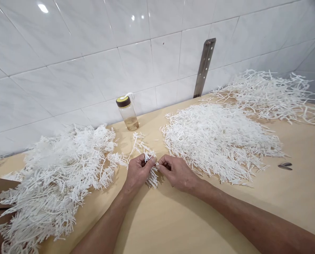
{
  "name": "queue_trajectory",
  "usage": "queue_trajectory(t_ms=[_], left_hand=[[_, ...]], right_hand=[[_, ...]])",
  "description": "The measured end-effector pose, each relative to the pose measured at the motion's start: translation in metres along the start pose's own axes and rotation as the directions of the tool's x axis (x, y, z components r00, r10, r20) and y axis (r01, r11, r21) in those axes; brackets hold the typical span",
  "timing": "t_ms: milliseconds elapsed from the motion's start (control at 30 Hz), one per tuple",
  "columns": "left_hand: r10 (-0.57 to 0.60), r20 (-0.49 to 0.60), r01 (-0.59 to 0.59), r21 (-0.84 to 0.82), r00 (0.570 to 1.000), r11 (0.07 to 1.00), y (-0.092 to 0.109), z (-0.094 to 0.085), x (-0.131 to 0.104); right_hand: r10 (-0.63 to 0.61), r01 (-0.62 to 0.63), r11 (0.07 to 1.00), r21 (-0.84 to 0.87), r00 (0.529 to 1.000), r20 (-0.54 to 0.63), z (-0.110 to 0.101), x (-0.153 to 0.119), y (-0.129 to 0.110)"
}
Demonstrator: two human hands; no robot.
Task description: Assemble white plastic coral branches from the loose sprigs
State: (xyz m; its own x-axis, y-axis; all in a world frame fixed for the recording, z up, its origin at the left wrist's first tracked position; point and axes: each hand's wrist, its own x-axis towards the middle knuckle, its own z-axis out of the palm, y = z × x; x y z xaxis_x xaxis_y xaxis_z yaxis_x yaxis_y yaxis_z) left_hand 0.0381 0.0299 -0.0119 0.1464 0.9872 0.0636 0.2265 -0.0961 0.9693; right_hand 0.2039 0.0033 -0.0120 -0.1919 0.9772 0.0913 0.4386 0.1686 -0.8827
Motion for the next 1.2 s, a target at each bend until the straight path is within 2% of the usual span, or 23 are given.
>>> queue_trajectory(t_ms=[167, 333, 400, 567, 667, 700, 733, 767, 833, 900, 967, 1000, 1033, 1067, 1100, 1167, 1200], left_hand=[[-0.002, -0.018, 0.003, 0.046, 1.000, 0.999, -0.003, 0.000, 0.000], [0.001, -0.139, 0.016, 0.121, 0.990, 0.992, -0.001, -0.003, 0.005], [0.008, -0.140, 0.009, 0.122, 0.990, 0.993, -0.001, -0.004, 0.006], [0.034, -0.008, -0.033, 0.089, 0.999, 0.996, -0.003, -0.004, 0.003], [0.059, 0.010, -0.060, 0.087, 0.998, 0.994, -0.006, -0.004, 0.001], [0.062, 0.012, -0.063, 0.087, 0.998, 0.994, -0.006, -0.004, 0.001], [0.064, 0.014, -0.065, 0.081, 0.998, 0.995, -0.006, -0.004, 0.001], [0.067, 0.019, -0.068, 0.071, 0.998, 0.995, -0.006, -0.004, 0.001], [0.077, 0.044, -0.078, 0.044, 0.996, 0.996, -0.003, -0.003, 0.000], [0.092, 0.076, -0.095, 0.030, 0.993, 0.995, 0.001, -0.003, -0.001], [0.094, 0.095, -0.099, 0.046, 0.991, 0.994, 0.004, -0.003, -0.002], [0.091, 0.103, -0.098, 0.060, 0.990, 0.993, 0.005, -0.003, -0.003], [0.090, 0.110, -0.098, 0.075, 0.990, 0.992, 0.006, -0.003, -0.004], [0.091, 0.118, -0.102, 0.090, 0.989, 0.991, 0.007, -0.003, -0.004], [0.098, 0.125, -0.111, 0.105, 0.987, 0.988, 0.007, -0.003, -0.005], [0.127, 0.140, -0.146, 0.139, 0.982, 0.980, 0.008, -0.003, -0.005], [0.141, 0.146, -0.163, 0.157, 0.979, 0.974, 0.008, -0.003, -0.005]], right_hand=[[-0.133, 0.136, 0.985, -0.105, 0.990, 0.035, 0.002, 0.001, 0.002], [-0.230, 0.249, 0.955, -0.164, 0.965, 0.125, 0.005, -0.007, 0.003], [-0.232, 0.252, 0.956, -0.147, 0.963, 0.140, 0.006, -0.010, 0.002], [-0.193, 0.193, 0.980, -0.041, 0.981, 0.019, -0.006, -0.005, 0.000], [-0.250, 0.236, 0.967, -0.100, 0.954, -0.168, -0.028, 0.000, -0.002], [-0.276, 0.244, 0.958, -0.150, 0.928, -0.252, -0.039, 0.001, -0.002], [-0.304, 0.236, 0.947, -0.218, 0.879, -0.367, -0.051, 0.002, -0.002], [-0.349, 0.217, 0.926, -0.309, 0.804, -0.482, -0.064, 0.002, -0.001], [-0.422, 0.100, 0.871, -0.481, 0.654, -0.628, -0.090, 0.003, 0.003], [-0.507, -0.012, 0.796, -0.606, 0.534, -0.677, -0.111, 0.003, 0.006], [-0.508, -0.059, 0.793, -0.606, 0.486, -0.712, -0.119, 0.003, 0.005], [-0.472, -0.046, 0.823, -0.566, 0.499, -0.727, -0.117, 0.002, 0.004], [-0.412, -0.018, 0.866, -0.500, 0.542, -0.732, -0.112, 0.001, 0.001], [-0.336, 0.022, 0.912, -0.410, 0.615, -0.713, -0.104, 0.000, -0.001], [-0.255, 0.051, 0.948, -0.314, 0.711, -0.656, -0.093, -0.001, -0.004], [-0.126, 0.052, 0.984, -0.171, 0.881, -0.457, -0.071, -0.003, -0.008], [-0.064, 0.026, 0.993, -0.112, 0.934, -0.351, -0.061, -0.003, -0.009]])
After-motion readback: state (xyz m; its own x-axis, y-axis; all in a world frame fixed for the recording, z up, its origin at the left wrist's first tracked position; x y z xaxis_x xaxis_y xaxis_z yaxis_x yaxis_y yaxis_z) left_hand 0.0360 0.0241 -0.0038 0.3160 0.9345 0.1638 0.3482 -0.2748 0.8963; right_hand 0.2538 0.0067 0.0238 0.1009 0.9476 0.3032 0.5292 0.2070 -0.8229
